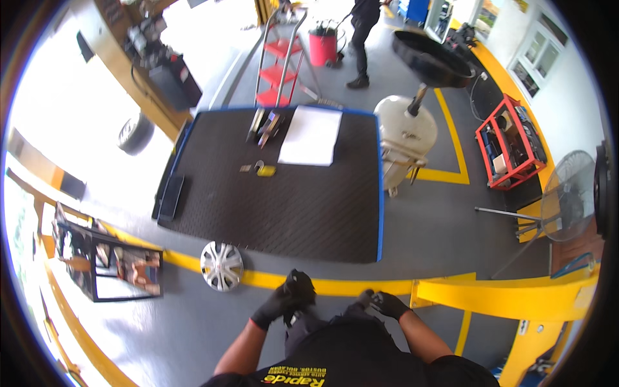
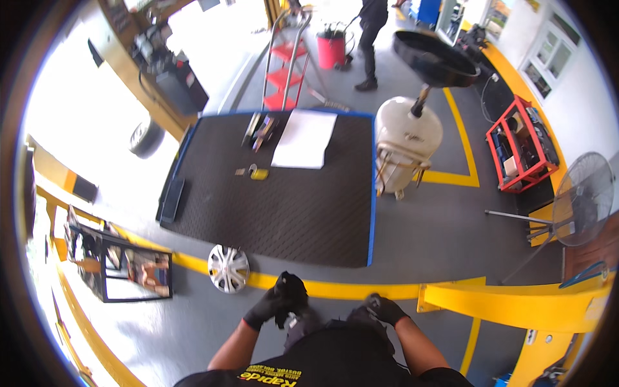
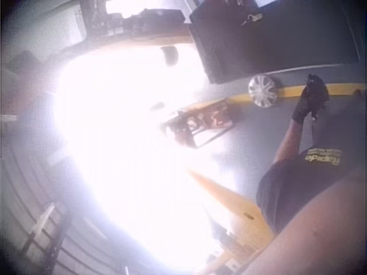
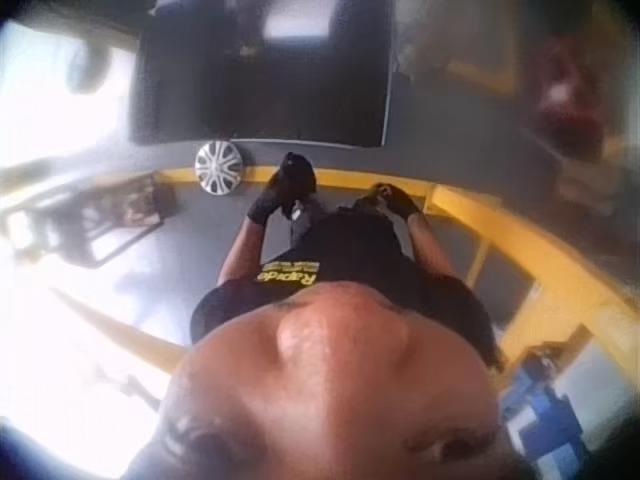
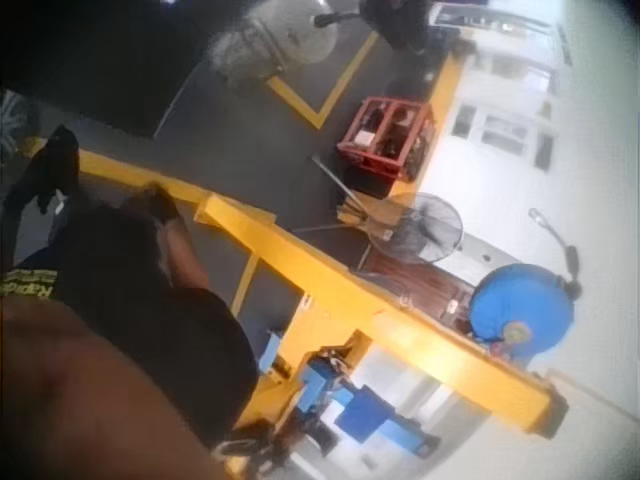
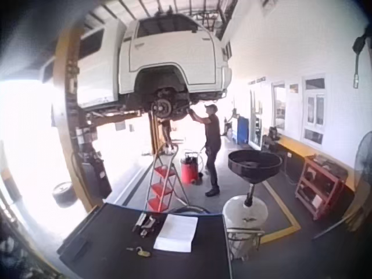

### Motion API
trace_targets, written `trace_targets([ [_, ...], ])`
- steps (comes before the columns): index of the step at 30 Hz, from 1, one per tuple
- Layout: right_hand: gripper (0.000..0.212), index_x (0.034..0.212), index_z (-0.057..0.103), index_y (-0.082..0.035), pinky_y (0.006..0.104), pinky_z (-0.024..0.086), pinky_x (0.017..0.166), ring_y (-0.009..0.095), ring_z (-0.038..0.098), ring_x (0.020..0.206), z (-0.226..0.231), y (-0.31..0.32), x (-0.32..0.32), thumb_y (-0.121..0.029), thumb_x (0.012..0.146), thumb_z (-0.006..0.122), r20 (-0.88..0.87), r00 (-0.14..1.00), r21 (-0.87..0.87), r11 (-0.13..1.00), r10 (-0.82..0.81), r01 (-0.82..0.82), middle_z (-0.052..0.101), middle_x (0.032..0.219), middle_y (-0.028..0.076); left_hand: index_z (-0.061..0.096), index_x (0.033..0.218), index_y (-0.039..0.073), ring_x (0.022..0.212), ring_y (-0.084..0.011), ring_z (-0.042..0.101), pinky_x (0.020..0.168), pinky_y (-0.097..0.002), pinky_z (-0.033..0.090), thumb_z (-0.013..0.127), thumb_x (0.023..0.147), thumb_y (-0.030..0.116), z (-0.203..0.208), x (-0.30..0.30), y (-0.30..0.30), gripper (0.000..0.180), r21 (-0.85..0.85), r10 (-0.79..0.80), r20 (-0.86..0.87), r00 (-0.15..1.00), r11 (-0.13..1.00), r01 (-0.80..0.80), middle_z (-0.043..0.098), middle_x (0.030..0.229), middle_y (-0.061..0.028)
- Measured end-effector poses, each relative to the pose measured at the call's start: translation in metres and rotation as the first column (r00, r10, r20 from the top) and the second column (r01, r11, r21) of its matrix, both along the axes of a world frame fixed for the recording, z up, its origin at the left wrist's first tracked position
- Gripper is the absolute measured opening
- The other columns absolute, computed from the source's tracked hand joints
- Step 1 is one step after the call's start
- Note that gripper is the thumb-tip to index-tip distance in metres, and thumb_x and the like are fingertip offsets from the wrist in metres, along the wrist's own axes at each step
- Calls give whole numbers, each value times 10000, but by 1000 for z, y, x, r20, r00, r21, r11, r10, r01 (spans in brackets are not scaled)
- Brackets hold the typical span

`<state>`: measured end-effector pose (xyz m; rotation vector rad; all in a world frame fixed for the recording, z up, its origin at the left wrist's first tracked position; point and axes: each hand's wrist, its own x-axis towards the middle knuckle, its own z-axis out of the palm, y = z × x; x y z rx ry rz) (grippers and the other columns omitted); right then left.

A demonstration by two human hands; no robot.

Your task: The person retrieves a pneumatic oil extraction tool from a tool cabinet, walks to a vehicle on a lift, and uses the tool to drain fluid from the underside of the vehicle into a collection container. The person wipes the tool with a rag during the process.

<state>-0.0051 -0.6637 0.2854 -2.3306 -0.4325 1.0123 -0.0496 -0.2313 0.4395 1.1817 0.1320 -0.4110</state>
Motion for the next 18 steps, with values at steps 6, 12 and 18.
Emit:
trace_targets([
  [6, 517, 1181, 652, 3, 469, 530, 946, 402, 665, 1101, -3, -173, 50, -436, 914, 707, 147, 978, -92, 983, -147, 161, 711, 1149, 227, 561, 1293, -37, 1198, -291, 607, 991, -456, 505, 532, 922, 49, 172, 131, -78, 382, 266, 317, 654, 687, 754, -600, 607, 1362, -178],
  [12, 381, 1104, 696, -45, 459, 533, 950, 405, 655, 1093, -10, -286, 140, -384, 932, 681, 503, 865, 18, 1000, 2, -13, 704, 1153, 199, 580, 1275, 42, 1213, -393, 551, 1084, -514, 376, 717, 834, 255, 90, 221, -114, 509, 728, -152, 621, 769, -252, -638, 622, 1264, -169],
  [18, 346, 1132, 694, -42, 450, 529, 960, 388, 661, 1093, 34, -284, 232, -343, 966, 649, 352, 891, 125, 957, -289, 261, 709, 1162, 180, 646, 1115, 50, 1120, -389, 586, 1039, -489, 413, 721, 839, 269, 68, 220, -104, 361, 718, -39, 692, 721, -63, -693, 650, 1164, -160],
])
